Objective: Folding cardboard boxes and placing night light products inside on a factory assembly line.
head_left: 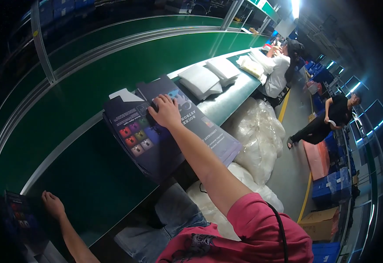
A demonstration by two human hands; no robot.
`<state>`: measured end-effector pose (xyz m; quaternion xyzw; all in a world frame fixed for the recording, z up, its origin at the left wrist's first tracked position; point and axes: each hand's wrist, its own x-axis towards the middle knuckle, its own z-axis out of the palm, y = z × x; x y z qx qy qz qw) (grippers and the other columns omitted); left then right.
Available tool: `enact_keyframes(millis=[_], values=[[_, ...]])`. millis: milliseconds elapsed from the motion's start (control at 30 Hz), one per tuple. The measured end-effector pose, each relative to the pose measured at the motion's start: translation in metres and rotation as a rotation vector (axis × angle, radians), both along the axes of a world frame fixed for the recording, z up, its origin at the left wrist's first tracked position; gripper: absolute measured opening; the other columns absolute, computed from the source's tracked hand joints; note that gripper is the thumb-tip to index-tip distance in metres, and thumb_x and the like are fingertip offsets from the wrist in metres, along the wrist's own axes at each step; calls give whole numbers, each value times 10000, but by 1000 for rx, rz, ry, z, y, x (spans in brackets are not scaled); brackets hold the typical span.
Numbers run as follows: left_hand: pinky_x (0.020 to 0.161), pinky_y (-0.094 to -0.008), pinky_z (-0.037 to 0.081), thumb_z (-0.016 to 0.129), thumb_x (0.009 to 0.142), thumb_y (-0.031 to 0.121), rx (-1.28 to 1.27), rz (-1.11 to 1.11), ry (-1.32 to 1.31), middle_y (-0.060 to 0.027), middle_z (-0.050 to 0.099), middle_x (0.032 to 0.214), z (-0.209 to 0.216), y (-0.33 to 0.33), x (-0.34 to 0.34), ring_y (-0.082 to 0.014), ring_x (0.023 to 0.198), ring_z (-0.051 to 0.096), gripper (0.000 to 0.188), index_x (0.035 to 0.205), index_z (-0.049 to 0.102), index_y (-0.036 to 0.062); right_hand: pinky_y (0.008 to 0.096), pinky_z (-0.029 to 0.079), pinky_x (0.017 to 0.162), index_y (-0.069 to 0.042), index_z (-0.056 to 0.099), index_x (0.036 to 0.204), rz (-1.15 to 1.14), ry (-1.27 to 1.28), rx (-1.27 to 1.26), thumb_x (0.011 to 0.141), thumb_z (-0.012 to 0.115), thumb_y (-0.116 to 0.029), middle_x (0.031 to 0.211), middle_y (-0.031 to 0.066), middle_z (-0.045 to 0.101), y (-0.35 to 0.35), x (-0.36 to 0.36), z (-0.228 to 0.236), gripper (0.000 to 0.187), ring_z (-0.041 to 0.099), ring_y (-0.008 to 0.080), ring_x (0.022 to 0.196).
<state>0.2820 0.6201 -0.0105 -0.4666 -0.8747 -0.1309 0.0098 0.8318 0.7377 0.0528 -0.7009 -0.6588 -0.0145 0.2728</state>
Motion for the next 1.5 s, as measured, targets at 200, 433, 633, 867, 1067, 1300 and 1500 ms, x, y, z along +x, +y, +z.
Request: enact_keyframes(millis=[200, 433, 633, 867, 1067, 1300, 1500], values=[[1008, -380, 383, 360, 987, 194, -49, 0, 54, -92, 423, 1361, 4, 0, 5, -256, 1206, 469, 253, 1113, 538, 64, 523, 194, 1094, -82, 564, 1210, -1, -10, 0, 854, 533, -430, 1359, 127, 460, -1, 0, 0, 499, 344, 296, 1326], [989, -384, 398, 357, 988, 201, 19, -10, 5, -92, 430, 1358, -3, 1, -2, -264, 1191, 482, 263, 1123, 537, 64, 518, 194, 1094, -77, 560, 1215, -1, -12, -10, 858, 526, -436, 1364, 131, 455, -1, 1, 0, 507, 341, 298, 1327], [988, -381, 398, 358, 989, 208, 24, 4, 1, -88, 427, 1360, -7, 1, -5, -262, 1189, 483, 269, 1135, 536, 69, 512, 190, 1098, -74, 551, 1222, 1, -13, -19, 861, 520, -440, 1367, 131, 452, -1, 1, 1, 515, 338, 299, 1329], [990, -383, 395, 359, 989, 207, -4, 23, -43, -84, 421, 1365, 4, 0, 5, -255, 1187, 485, 276, 1149, 538, 71, 511, 192, 1096, -71, 558, 1212, 1, 3, -10, 855, 527, -432, 1361, 132, 458, -1, 1, 1, 509, 339, 301, 1329], [1007, -388, 383, 361, 988, 198, -12, 4, -32, -91, 429, 1358, 5, 0, 4, -255, 1195, 481, 271, 1144, 540, 67, 510, 191, 1095, -72, 571, 1201, 7, 4, 4, 850, 534, -428, 1359, 132, 462, -1, 1, 1, 500, 341, 300, 1328], [1031, -398, 358, 370, 984, 189, -8, 3, 0, -95, 429, 1360, 1, 1, 0, -256, 1204, 473, 258, 1132, 540, 63, 510, 185, 1098, -81, 570, 1210, 4, 5, 3, 852, 533, -424, 1359, 129, 463, -1, 1, 0, 498, 341, 296, 1328], [1033, -396, 356, 369, 984, 182, 12, 31, -46, -89, 426, 1360, 2, 0, 2, -252, 1208, 469, 258, 1141, 537, 63, 510, 186, 1099, -86, 570, 1210, -2, 4, -2, 853, 531, -427, 1359, 128, 463, -1, -1, 1, 495, 341, 296, 1329]])
